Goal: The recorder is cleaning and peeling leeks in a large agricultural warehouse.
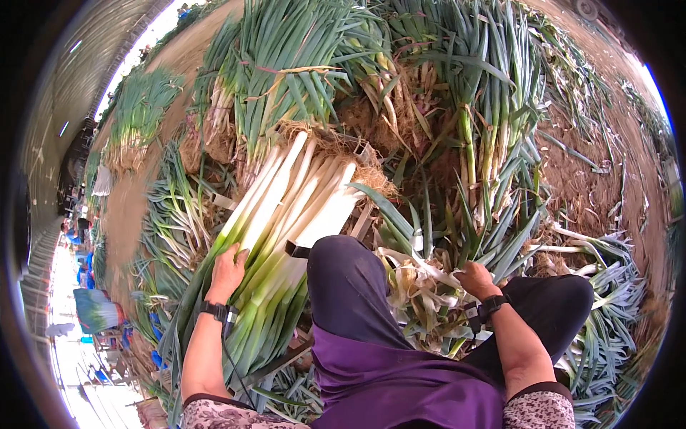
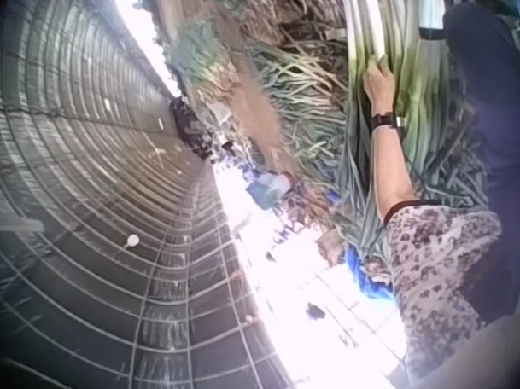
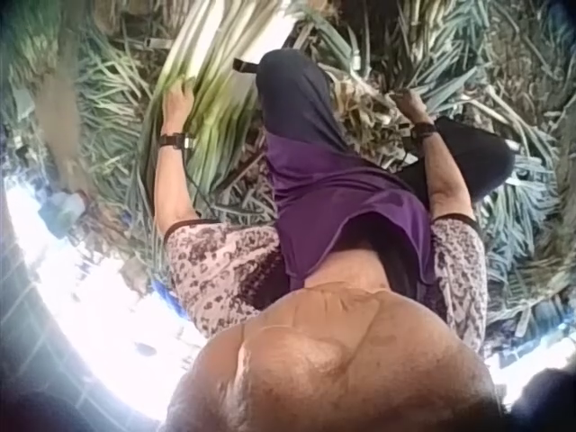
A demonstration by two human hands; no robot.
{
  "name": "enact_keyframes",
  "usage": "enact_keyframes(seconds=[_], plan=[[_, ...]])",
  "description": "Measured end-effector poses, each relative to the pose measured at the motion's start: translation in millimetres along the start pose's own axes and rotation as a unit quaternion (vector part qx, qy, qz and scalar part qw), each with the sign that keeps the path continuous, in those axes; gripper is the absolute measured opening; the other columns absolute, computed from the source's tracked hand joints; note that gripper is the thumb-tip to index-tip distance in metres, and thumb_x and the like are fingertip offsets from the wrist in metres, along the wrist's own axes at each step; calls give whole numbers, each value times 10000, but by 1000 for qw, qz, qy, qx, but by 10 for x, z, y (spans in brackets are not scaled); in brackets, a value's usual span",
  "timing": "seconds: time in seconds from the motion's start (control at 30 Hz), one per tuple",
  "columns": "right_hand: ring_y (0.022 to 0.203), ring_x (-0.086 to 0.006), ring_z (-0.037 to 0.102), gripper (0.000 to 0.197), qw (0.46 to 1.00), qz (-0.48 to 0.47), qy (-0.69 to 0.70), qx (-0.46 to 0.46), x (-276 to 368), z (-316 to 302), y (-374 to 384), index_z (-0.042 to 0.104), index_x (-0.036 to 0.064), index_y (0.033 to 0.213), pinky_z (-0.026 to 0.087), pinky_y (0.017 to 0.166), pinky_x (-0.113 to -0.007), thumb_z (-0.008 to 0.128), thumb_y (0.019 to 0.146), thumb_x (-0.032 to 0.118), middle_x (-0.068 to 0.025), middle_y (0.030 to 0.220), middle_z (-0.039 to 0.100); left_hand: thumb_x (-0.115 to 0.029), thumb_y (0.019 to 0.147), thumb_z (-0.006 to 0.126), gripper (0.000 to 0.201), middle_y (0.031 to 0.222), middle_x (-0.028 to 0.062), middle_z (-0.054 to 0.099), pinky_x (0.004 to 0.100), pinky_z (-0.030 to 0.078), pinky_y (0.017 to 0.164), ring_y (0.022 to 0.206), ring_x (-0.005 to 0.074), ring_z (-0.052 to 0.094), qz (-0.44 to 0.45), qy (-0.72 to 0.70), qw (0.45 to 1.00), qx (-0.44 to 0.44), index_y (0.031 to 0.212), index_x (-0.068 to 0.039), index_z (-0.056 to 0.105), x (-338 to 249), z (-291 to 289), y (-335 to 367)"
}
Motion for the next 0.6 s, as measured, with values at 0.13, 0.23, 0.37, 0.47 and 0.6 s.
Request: enact_keyframes(seconds=[0.13, 0.23, 0.37, 0.47, 0.6], plan=[[1150, -390, 479, 587, 975, -156, -23, -157, 642, -482, 16, 507, 41, 1236, 398, 962, -433, 717, 721, 229, -217, 1218, 523, -352, 905, 566, 398, 852, 266, 636, 491, 487, 663, 794, 430, 618, -7, 58, 998, 10, 1123, -22, 614, -422, -333, -97], [1332, -376, 306, 765, 927, -288, -30, -240, 1810, -1077, 48, 436, 60, 1329, 290, 1086, -454, 773, 652, 178, -163, 1394, 390, -345, 885, 595, 390, 800, 209, 646, 465, 483, 575, 691, 395, 622, 29, 98, 995, -16, 1138, -50, 615, -556, -604, -266], [1343, -355, 289, 778, 820, -502, -80, -264, 3150, -1532, -19, 444, 147, 1340, 256, 1088, -509, 782, 642, 211, -117, 1409, 365, -324, 864, 623, 383, 716, 133, 595, 413, 467, 522, 591, 333, 587, 104, 103, 986, -78, 1177, -105, 602, -871, -1004, -572], [1100, -303, 527, 443, 786, -551, -174, -221, 3306, -1542, 294, 582, 147, 1101, 446, 887, -437, 724, 681, 168, -85, 1154, 580, -287, 820, 670, 410, 677, 98, 527, 394, 433, 482, 537, 298, 543, 167, 93, 980, -59, 1196, -137, 603, -1086, -1191, -745], [701, -289, 634, 41, 919, -341, -91, -178, 2370, -1772, 1081, 603, 124, 839, 515, 614, -385, 588, 812, 151, -95, 732, 627, -286, 805, 685, 412, 663, 88, 528, 387, 432, 481, 538, 288, 546, 143, 123, 982, -32, 1186, -145, 617, -878, -1299, -970]])
Point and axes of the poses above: each hand's wrist, its own y-axis towards the middle knuckle, its own z-axis out of the palm, x = y × z, the point moved 3 cm from there along y, towards the middle knuckle
